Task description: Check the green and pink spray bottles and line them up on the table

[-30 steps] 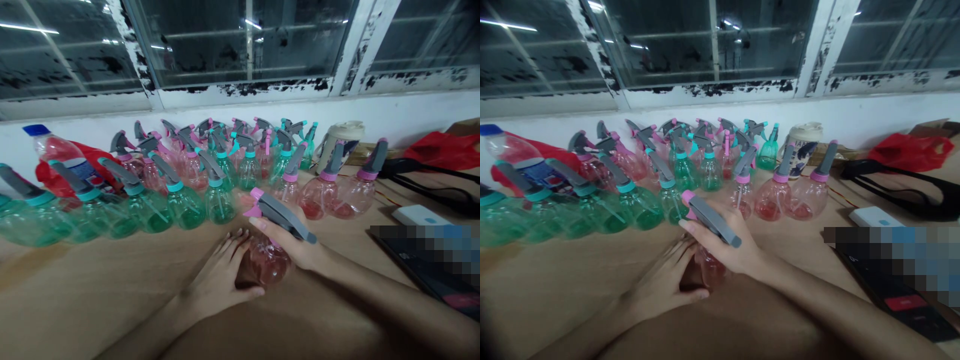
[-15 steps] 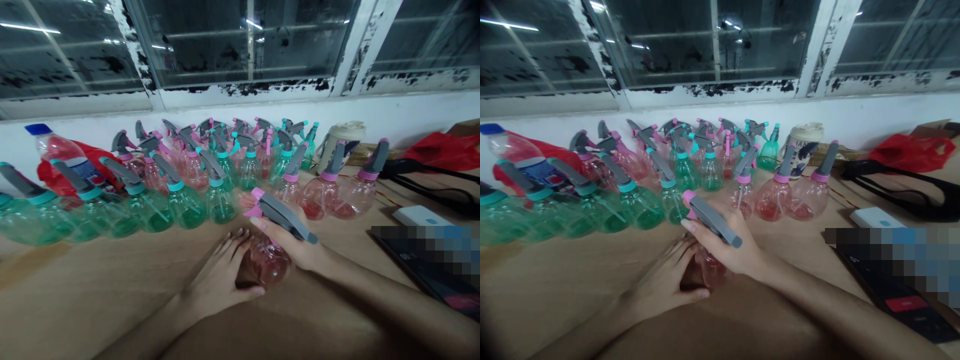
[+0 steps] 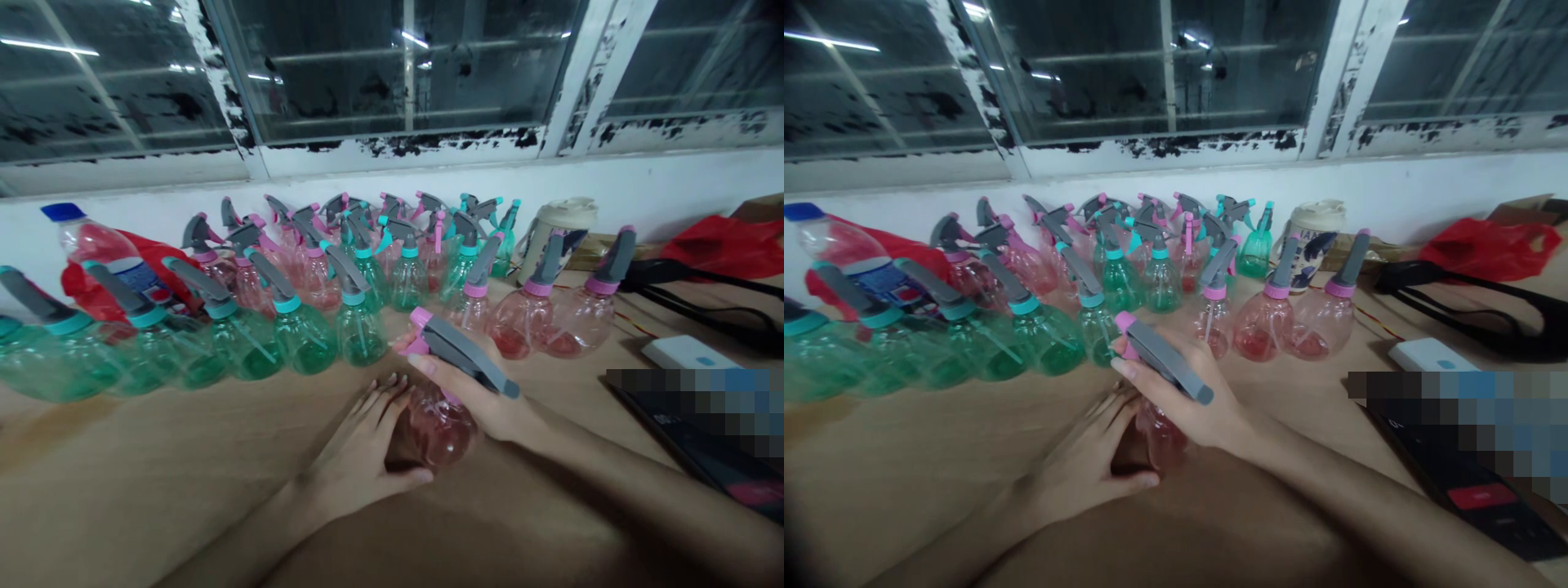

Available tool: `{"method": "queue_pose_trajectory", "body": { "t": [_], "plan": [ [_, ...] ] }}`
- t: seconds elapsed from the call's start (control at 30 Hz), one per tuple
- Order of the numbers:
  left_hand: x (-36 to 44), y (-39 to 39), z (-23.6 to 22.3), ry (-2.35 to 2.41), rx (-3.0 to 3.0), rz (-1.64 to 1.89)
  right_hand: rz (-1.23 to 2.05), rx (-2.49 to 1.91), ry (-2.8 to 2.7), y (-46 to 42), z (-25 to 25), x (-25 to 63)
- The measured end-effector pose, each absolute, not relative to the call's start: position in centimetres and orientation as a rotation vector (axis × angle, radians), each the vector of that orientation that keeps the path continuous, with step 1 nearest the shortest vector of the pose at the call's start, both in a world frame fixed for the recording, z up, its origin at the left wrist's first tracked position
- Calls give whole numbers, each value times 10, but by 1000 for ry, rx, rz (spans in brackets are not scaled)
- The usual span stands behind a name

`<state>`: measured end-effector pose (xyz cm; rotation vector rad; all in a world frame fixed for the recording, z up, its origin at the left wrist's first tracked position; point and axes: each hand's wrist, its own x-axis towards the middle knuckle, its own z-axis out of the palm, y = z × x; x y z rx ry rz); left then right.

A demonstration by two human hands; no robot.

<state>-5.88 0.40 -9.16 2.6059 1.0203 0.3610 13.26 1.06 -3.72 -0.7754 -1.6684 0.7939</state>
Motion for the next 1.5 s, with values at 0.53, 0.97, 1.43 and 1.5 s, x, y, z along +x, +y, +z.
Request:
{"method": "queue_pose_trajectory", "body": {
  "t": [0.53, 0.97, 1.43, 1.5],
  "plan": [
    [-58, 4, -90, 1037, 2603, 336, 764, -773, -1669, 10, -37, 134],
    [-58, 3, -90, 1061, 2609, 328, 699, -794, -1687, 10, -37, 133],
    [-58, 4, -93, 1033, 2629, 376, 697, -796, -1683, 11, -38, 134],
    [-58, 4, -92, 1042, 2627, 366, 708, -785, -1673, 10, -38, 133]
  ]
}}
